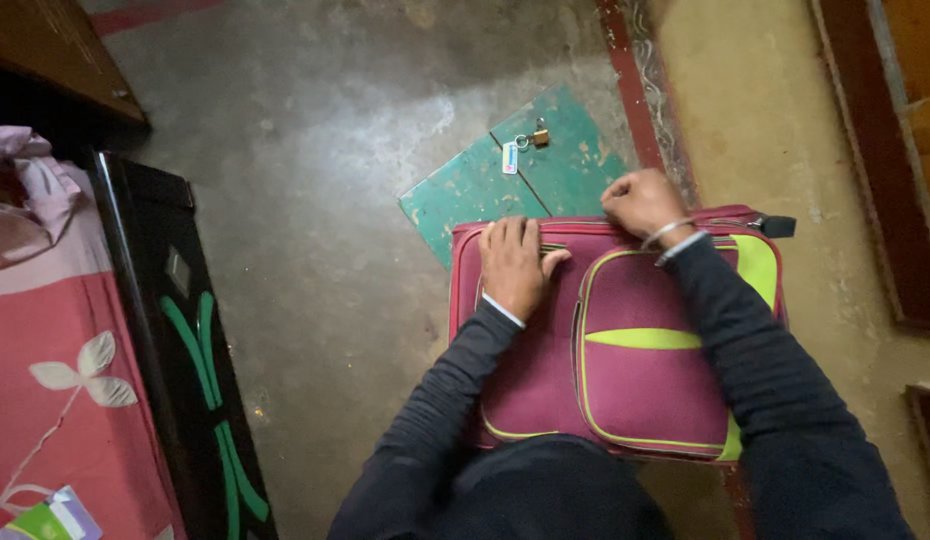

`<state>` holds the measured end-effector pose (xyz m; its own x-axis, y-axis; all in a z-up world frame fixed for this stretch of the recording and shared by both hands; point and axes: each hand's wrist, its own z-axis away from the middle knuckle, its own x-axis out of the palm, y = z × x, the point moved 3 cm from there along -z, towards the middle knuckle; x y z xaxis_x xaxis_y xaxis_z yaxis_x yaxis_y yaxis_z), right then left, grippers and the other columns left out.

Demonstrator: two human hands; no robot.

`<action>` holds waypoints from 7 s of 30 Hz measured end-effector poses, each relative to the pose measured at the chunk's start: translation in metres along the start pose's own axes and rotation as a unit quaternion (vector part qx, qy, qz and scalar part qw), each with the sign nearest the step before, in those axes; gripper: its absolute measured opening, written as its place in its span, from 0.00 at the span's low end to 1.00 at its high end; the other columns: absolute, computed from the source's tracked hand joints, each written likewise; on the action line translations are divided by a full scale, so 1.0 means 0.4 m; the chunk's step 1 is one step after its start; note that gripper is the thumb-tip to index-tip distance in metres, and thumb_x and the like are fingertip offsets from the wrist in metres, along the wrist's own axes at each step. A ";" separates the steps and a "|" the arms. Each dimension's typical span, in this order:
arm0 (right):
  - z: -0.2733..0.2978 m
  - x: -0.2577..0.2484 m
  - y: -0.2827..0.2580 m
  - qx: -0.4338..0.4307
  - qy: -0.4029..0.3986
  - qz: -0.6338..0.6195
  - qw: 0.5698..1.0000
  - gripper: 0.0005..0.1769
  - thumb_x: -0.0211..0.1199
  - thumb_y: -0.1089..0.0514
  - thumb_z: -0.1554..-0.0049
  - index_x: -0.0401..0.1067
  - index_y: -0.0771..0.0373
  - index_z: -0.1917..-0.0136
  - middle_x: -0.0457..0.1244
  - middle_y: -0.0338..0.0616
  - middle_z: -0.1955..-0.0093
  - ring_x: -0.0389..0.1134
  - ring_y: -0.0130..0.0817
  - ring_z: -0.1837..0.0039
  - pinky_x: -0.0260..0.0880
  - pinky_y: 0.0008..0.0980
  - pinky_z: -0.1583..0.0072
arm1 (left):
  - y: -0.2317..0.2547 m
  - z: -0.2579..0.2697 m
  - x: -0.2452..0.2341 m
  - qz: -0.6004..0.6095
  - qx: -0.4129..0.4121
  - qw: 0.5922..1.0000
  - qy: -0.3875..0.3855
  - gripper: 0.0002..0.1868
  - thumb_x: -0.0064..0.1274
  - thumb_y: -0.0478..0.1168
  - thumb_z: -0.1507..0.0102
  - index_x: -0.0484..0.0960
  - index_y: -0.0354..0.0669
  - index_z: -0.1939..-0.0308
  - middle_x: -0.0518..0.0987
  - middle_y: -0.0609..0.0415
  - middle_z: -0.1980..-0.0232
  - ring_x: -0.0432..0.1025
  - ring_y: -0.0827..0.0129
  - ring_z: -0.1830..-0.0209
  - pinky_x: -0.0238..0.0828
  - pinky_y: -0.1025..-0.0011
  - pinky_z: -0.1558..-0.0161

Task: The person repeatedly zips and unzips the compartments of a maroon and lime-green backpack placed on a green table. They rotate the bag to access different zippers and use both hands to operate the zipper pulls.

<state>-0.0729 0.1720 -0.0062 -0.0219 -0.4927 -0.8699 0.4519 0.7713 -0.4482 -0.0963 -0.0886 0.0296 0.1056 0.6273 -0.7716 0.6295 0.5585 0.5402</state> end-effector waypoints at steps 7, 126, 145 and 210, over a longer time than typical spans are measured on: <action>0.105 -0.006 0.025 0.033 -0.007 -0.237 0.971 0.07 0.66 0.61 0.43 0.78 0.66 0.52 0.68 0.37 0.63 0.65 0.21 0.62 0.66 0.26 0.60 | -0.008 -0.031 -0.016 0.066 0.046 0.994 -0.074 0.31 0.62 0.52 0.45 0.80 0.42 0.41 0.73 0.45 0.53 0.67 0.50 0.49 0.60 0.53 0.45; 0.907 -0.115 0.355 -0.064 0.407 -0.587 0.697 0.17 0.70 0.60 0.34 0.74 0.73 0.37 0.70 0.49 0.41 0.72 0.36 0.40 0.74 0.32 0.35 | -0.144 0.374 -0.186 0.745 -0.233 0.623 -0.051 0.28 0.44 0.39 0.29 0.64 0.33 0.25 0.74 0.46 0.30 0.71 0.65 0.34 0.67 0.68 0.34; 0.864 0.085 0.320 0.021 0.461 -0.416 0.784 0.20 0.59 0.53 0.25 0.72 0.67 0.25 0.69 0.44 0.31 0.69 0.32 0.34 0.69 0.30 0.31 | -0.042 0.448 -0.149 0.829 -0.177 0.528 -0.055 0.35 0.53 0.40 0.29 0.52 0.45 0.22 0.76 0.51 0.40 0.76 0.70 0.49 0.78 0.69 0.51; 0.974 0.262 -0.191 0.123 0.452 -0.679 0.566 0.26 0.57 0.52 0.29 0.62 0.66 0.23 0.62 0.48 0.24 0.64 0.41 0.22 0.55 0.46 0.19 | -0.397 -0.093 0.170 0.246 0.177 0.948 -0.102 0.08 0.62 0.41 0.42 0.89 0.52 0.60 0.76 0.51 0.60 0.71 0.54 0.55 0.70 0.57 0.55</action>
<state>0.2379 -0.0956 0.0172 -0.8946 -0.0714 0.4410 -0.4195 -0.2051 -0.8843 -0.2177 -0.1144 -0.0960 0.5767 0.6272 -0.5236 0.6802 -0.0136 0.7329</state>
